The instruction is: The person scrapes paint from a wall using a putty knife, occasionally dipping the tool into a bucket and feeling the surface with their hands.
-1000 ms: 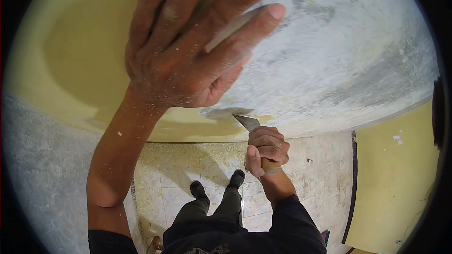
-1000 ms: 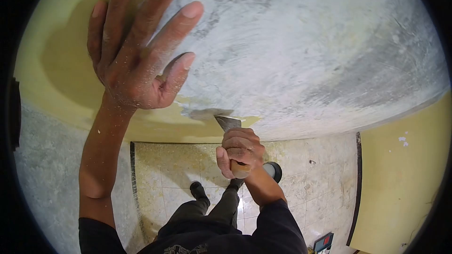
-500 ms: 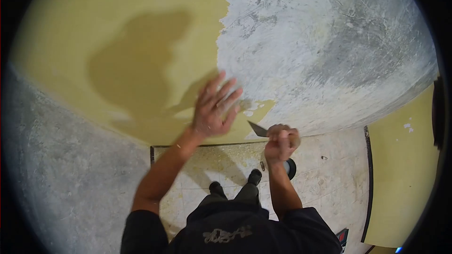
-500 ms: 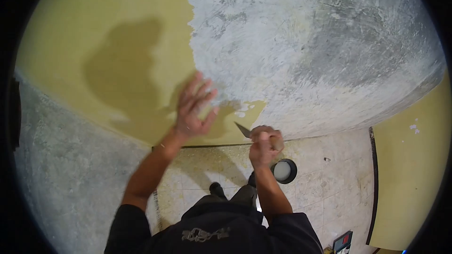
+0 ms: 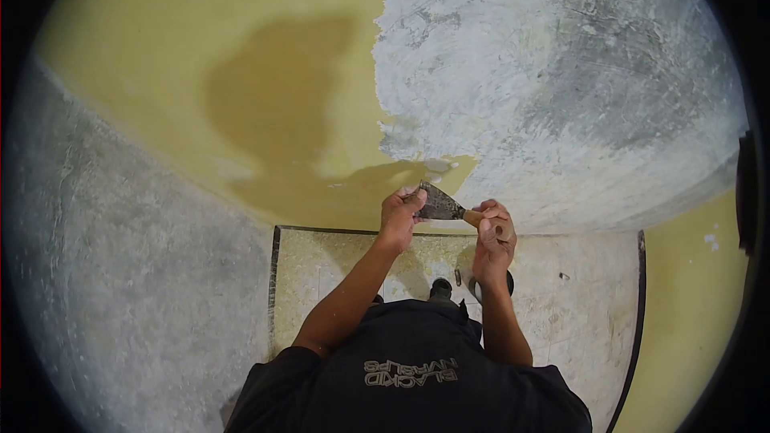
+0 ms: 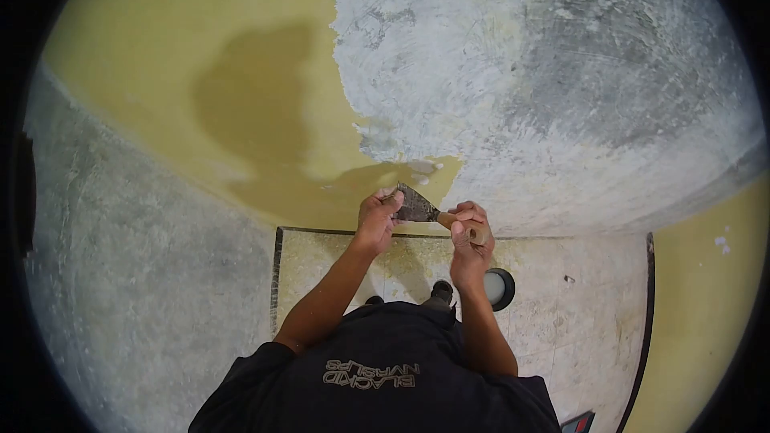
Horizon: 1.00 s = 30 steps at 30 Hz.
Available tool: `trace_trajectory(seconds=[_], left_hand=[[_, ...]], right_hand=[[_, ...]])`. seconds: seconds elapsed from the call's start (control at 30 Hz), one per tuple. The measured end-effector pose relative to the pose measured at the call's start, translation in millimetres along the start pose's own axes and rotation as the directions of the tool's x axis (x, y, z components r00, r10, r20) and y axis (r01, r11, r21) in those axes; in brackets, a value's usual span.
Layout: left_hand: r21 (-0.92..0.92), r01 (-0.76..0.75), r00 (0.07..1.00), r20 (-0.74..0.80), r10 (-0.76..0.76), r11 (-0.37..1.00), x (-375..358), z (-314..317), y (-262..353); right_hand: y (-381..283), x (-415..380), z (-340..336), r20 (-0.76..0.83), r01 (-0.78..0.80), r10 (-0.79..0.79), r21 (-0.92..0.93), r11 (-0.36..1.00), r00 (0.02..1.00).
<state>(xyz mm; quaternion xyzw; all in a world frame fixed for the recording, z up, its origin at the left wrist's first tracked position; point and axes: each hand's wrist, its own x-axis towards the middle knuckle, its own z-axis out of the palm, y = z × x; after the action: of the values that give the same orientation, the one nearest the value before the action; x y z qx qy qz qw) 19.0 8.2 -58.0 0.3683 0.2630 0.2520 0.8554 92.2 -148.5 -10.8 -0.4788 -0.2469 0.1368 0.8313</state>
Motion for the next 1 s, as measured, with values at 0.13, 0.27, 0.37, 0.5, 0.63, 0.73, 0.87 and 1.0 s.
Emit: trace_trajectory(seconds=[0.13, 0.27, 0.37, 0.5, 0.63, 0.73, 0.87, 1.0], left_hand=[[0.317, -0.202, 0.977, 0.005, 0.211, 0.927, 14, 3, 10], [0.541, -0.297, 0.951, 0.095, 0.294, 0.786, 14, 27, 7], [0.667, -0.381, 0.902, 0.118, 0.414, 0.640, 13, 44, 2], [0.705, -0.341, 0.822, -0.097, 0.561, 0.622, 17, 40, -5], [0.149, -0.258, 0.925, -0.249, 0.289, 0.955, 10, 54, -7], [0.132, -0.182, 0.962, -0.182, 0.204, 0.974, 22, 40, -14], [0.041, -0.199, 0.929, -0.311, 0.202, 0.979, 51, -6, 1], [0.064, -0.391, 0.888, -0.234, 0.395, 0.918, 47, -18, 7]], right_hand=[[-10, 16, -66, 0.327, -0.427, 0.443, -0.124, 0.896, 0.835], [-17, 32, -68, 0.309, -0.545, 0.711, -0.476, 0.690, 0.631], [11, 39, -73, 0.364, -0.514, 0.728, -0.529, 0.675, 0.581], [15, 48, -62, 0.358, -0.565, 0.748, -0.495, 0.660, 0.559], [15, 51, -50, 0.298, -0.585, 0.716, -0.423, 0.692, 0.632], [25, 46, -43, 0.307, -0.558, 0.712, -0.459, 0.692, 0.631], [26, 26, -27, 0.255, -0.608, 0.713, -0.386, 0.694, 0.653], [50, 8, -29, 0.080, -0.505, 0.570, -0.374, 0.778, 0.818]])
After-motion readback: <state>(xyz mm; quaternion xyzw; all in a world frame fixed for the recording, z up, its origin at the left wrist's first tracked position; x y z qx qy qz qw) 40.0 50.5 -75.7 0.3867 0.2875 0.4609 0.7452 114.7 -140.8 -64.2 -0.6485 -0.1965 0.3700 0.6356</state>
